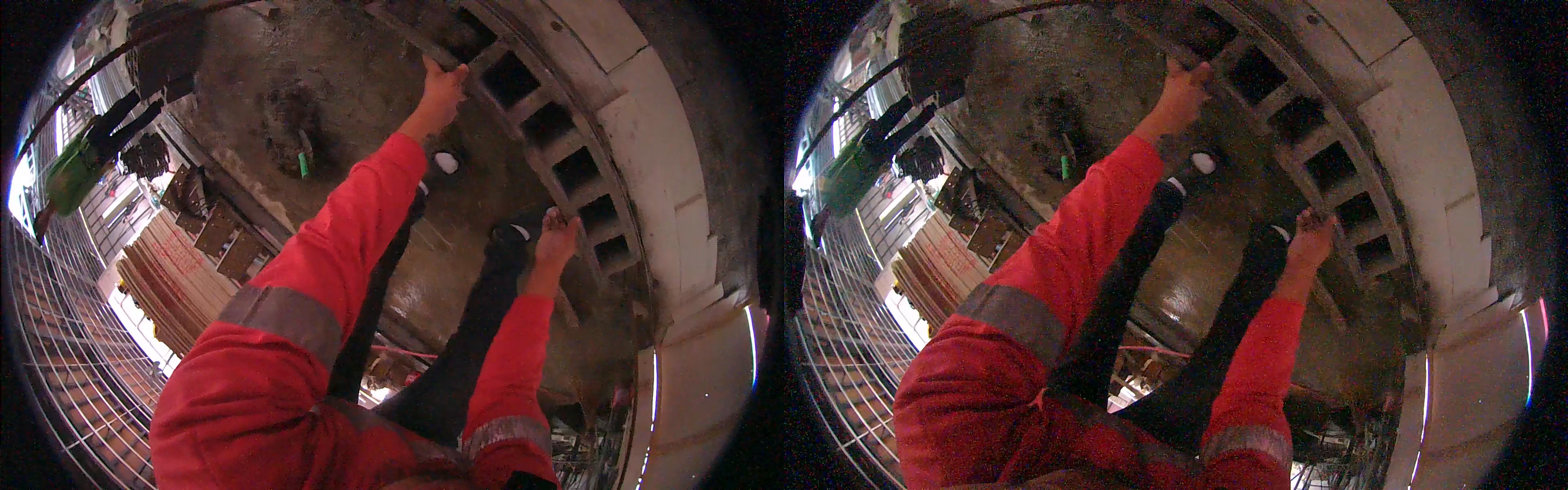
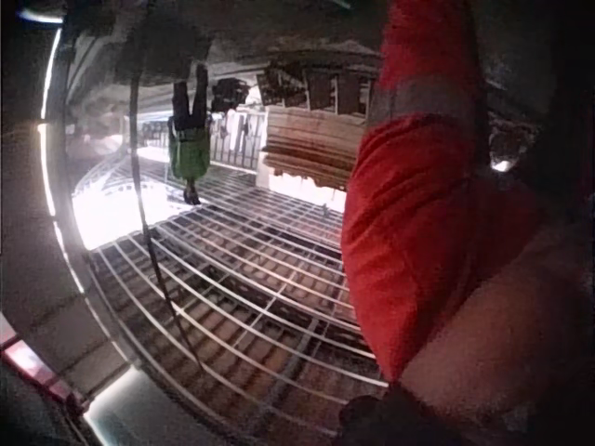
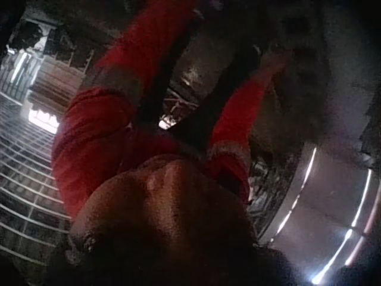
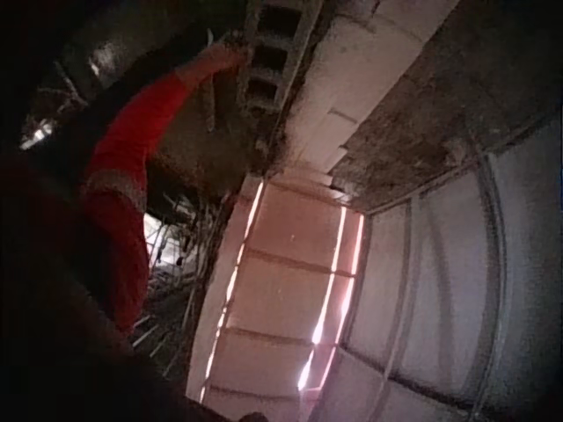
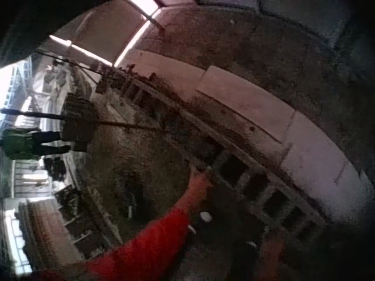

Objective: The person places a hollow concrete block onto a wall under construction. They then use a trowel to apply mortar to the joints and smooth the surface of the block.

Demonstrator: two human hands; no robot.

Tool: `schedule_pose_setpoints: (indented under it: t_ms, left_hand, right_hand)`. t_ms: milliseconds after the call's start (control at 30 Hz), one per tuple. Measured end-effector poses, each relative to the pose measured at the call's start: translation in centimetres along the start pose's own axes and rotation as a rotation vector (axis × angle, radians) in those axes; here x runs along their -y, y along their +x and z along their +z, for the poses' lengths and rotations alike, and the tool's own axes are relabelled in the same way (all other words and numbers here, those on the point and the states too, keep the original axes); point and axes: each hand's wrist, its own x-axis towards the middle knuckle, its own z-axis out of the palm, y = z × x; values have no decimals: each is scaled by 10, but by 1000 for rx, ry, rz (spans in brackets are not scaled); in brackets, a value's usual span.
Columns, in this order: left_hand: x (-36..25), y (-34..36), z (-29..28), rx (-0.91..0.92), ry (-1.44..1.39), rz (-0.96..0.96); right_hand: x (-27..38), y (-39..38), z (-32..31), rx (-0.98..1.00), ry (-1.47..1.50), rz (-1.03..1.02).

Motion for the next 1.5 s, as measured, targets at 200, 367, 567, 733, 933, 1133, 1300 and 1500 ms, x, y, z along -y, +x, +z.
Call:
schedule_pose_setpoints:
  t_ms: [200, 367, 567, 733, 933, 1133, 1300, 1500]
  left_hand:
    - [-11, 2, -11, 149, 687, 237]
    - [-45, -4, 9, -75, 19, -434]
    - [-13, 1, 3, 50, -54, 16]
    - [-11, 2, 6, -72, 132, -204]
    - [-44, 1, 18, -100, 137, -308]
    - [-31, 7, 17, -114, -43, -364]
    - [-6, 15, 14, -252, -68, -449]
    - [34, 31, 4, -300, 594, 240]
  right_hand:
    - [-2, -1, -2, 54, 88, -6]
    - [-1, 1, -1, 4, 78, 9]
    - [-1, 0, 2, -61, 60, 21]
    - [0, -2, 6, -44, 41, 11]
    - [0, -4, 5, 0, 53, 21]
    - [-1, 2, 0, -30, 46, 12]
    - [-2, 2, -1, -93, -13, 21]
    - [-3, 1, -4, 15, 23, 45]
